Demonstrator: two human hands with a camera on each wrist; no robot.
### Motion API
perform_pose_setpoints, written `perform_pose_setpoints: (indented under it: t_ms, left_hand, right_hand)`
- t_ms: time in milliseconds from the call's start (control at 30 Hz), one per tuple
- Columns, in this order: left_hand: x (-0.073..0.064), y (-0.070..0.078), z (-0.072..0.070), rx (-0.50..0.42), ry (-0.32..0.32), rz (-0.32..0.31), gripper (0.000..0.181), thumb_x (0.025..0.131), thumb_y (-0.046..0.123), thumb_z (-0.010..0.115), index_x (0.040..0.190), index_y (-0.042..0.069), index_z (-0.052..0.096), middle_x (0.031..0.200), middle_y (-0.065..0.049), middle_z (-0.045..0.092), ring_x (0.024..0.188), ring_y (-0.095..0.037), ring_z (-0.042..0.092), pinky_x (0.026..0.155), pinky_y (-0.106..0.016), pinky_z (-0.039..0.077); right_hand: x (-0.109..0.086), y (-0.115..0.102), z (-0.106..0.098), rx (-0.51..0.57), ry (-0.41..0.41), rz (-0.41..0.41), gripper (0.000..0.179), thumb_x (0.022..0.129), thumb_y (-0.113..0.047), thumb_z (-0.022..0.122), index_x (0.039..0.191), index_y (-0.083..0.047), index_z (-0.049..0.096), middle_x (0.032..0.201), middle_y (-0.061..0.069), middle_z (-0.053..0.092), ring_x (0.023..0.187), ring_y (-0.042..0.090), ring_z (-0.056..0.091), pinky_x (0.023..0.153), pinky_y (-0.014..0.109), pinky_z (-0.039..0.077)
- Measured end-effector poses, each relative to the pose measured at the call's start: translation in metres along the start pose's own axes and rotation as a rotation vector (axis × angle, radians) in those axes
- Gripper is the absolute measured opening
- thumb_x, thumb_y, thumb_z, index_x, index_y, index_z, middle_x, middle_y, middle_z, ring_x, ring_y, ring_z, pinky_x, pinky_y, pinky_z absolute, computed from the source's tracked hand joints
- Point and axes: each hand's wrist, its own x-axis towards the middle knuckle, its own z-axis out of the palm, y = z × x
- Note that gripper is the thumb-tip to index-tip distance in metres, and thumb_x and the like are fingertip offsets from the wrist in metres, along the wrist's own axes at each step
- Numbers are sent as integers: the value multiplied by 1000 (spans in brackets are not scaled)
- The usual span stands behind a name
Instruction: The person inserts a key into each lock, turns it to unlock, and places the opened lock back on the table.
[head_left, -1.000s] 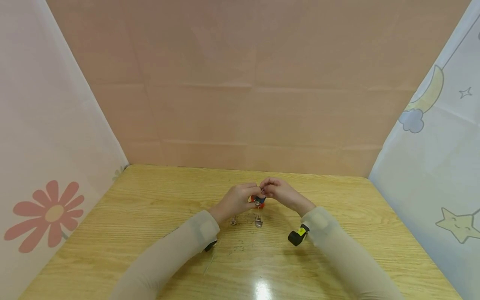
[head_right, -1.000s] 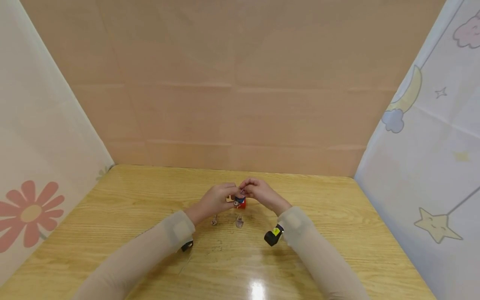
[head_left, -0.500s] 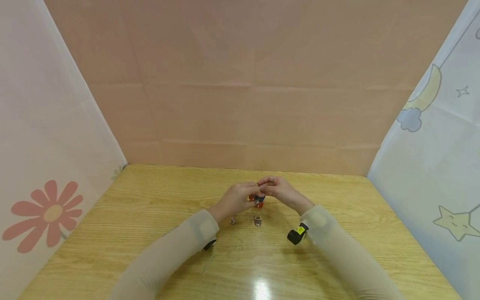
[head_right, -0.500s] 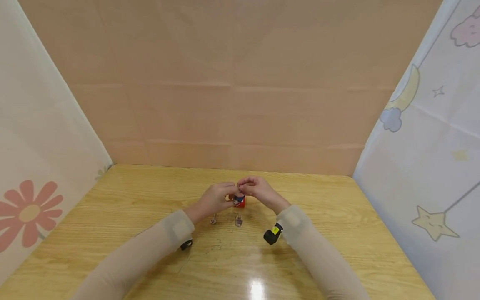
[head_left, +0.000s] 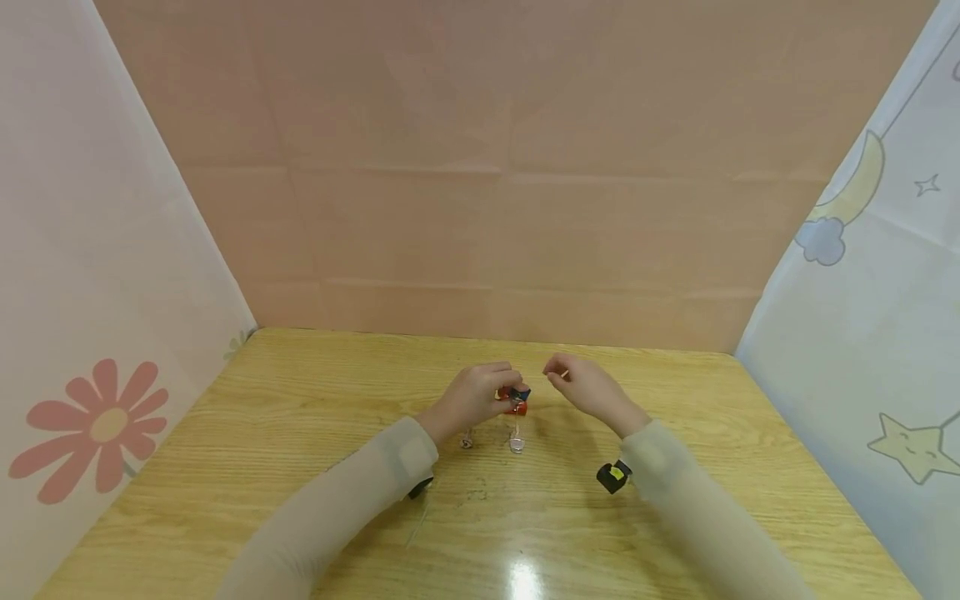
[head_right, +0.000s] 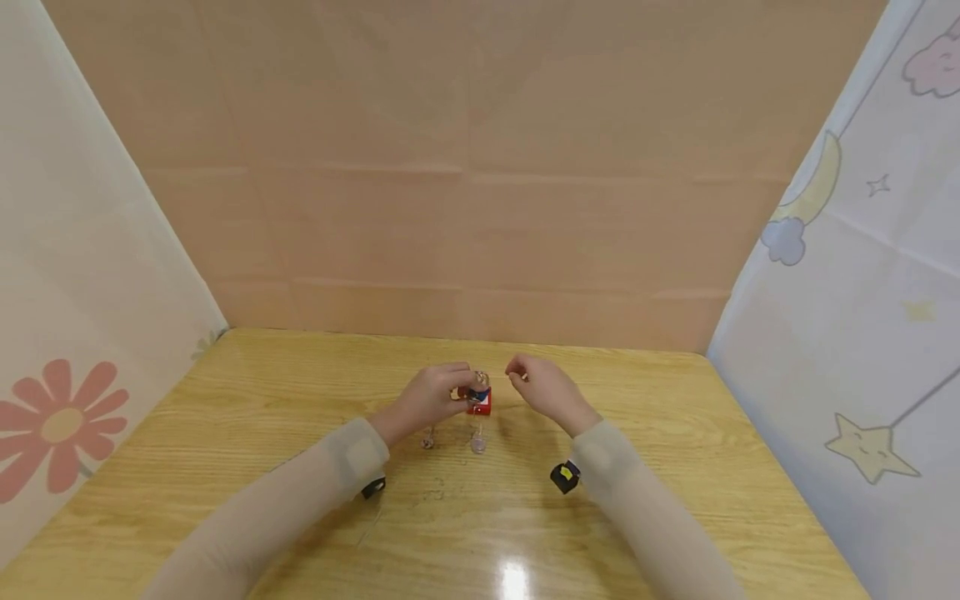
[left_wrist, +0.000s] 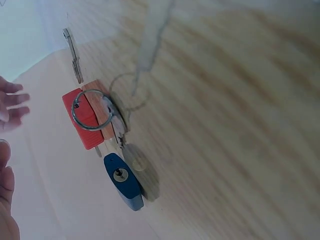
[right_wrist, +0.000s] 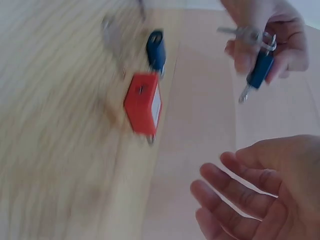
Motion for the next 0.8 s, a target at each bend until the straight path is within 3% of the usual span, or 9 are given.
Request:
perform_pose_setpoints:
  t_ms: [100,200,533,667,800]
  left_hand:
    - [-1,0,-1,0,-4,-7,17,80,13,80,93,16,69,89,6,66,74,-2,63,67,-10,50]
    - [-1,0,-3,-8,-9,-14,17,81,13,79,95,17,69,91,6,66,77,-2,64,69,-11,51]
    - [-3,-3,-5,60,-31,-36,15,84,16,77,96,21,69,92,9,67,75,-1,63,65,-11,49]
    - [7,1,-5,117,-124,-103,10,87,23,74,96,23,71,91,11,69,73,1,63,61,-10,48]
    - [24,9,-2,162,-298,-209,13,90,26,70,102,22,73,96,10,71,80,1,65,66,-13,51]
  right_hand:
    - [-6,2,-6,-147,19,-4,18,100,-20,52,108,-9,64,103,8,68,92,24,65,76,42,54]
    - [-13,7,-10,-212,-3,-16,15,99,-17,54,104,-7,64,96,7,68,85,21,64,73,41,54]
    - [-27,24,-7,-265,-157,-3,10,98,-18,57,99,-10,63,85,1,64,70,12,57,62,33,49]
    - [-28,27,-4,-271,-180,0,9,98,-18,57,98,-11,62,83,1,64,67,11,56,61,32,48]
    - [-28,28,-2,-270,-169,2,8,98,-18,57,98,-11,62,82,1,64,66,11,56,60,33,48]
